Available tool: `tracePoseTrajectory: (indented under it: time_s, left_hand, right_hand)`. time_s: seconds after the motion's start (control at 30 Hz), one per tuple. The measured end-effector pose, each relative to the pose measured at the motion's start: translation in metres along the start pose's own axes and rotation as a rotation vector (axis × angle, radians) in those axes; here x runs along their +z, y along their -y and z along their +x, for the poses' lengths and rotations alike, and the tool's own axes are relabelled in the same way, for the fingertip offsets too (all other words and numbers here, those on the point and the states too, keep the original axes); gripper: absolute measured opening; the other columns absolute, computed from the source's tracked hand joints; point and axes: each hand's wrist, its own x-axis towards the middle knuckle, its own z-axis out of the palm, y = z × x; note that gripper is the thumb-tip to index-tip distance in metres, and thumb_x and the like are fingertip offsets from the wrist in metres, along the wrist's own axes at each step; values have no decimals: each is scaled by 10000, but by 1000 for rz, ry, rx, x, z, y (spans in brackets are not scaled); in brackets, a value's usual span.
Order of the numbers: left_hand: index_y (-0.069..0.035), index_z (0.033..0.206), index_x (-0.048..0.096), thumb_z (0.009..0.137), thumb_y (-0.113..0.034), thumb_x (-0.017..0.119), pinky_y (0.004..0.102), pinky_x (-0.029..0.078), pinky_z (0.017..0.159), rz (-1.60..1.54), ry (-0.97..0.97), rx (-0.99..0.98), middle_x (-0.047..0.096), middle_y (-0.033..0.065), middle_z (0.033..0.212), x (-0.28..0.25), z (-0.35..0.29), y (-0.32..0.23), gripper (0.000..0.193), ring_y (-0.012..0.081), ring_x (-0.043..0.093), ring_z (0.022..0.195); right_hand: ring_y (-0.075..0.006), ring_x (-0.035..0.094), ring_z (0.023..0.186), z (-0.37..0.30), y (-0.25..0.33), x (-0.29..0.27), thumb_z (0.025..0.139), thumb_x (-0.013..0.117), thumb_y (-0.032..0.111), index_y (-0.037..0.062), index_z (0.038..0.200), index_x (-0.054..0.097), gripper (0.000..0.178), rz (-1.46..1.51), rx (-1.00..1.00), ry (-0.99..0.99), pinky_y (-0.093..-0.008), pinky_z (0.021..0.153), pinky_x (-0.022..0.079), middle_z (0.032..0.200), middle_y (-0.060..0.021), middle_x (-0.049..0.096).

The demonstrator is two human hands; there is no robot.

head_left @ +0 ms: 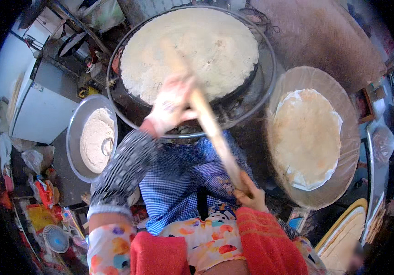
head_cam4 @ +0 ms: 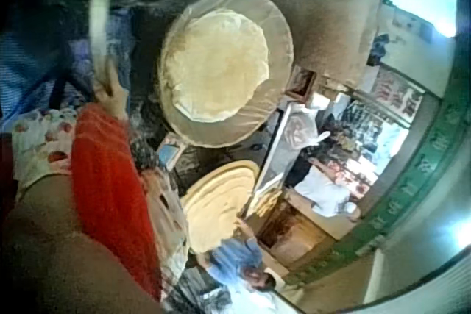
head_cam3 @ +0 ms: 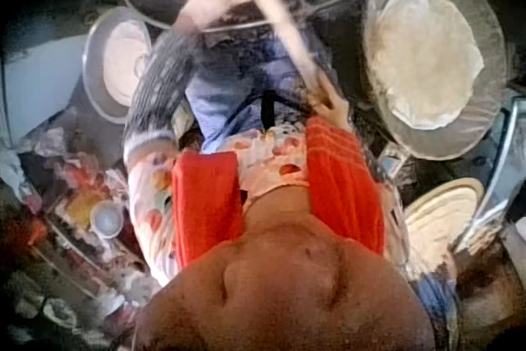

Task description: The person prepares flatbread by pouring batter onto a circular griddle, spreading it thin using a wooden stick, flipping it with a blue spatula, and then stacking the finished flatbreads onto a plate.

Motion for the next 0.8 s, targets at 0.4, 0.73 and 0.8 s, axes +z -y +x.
tracePoseTrajectory:
  time_s: [0.4, 0.73, 0.8]
  left_hand:
    - [13, 1206, 524, 674, -431, 727, 438, 347, 1081, 67, 172, -76, 492, 252, 1311, 84, 67, 90, 722, 391, 451, 1249]
    - [40, 1415, 311, 734, -510, 687, 497, 193, 1150, 406, 217, -425, 387, 278, 1412, 13, -178, 151, 952, 415, 339, 1342]
    - [43, 1429, 293, 689, -580, 684, 505, 165, 1158, 333, 223, -406, 338, 256, 1459, 5, -141, 103, 1042, 417, 321, 1353]
  right_hand:
    - [-67, 470, 472, 90, 70, 8, 904, 564, 193, 92, 1491, 298, 652, 636, 303, 277, -233, 415, 378, 739, -5, 560]
    - [-58, 546, 535, 120, 83, 84, 890, 647, 138, 225, 1438, 429, 596, 165, 127, 554, -227, 482, 477, 772, -6, 630]
    - [-62, 555, 556, 83, 49, 67, 875, 659, 115, 175, 1428, 445, 596, 96, -44, 369, -231, 513, 484, 803, -9, 639]
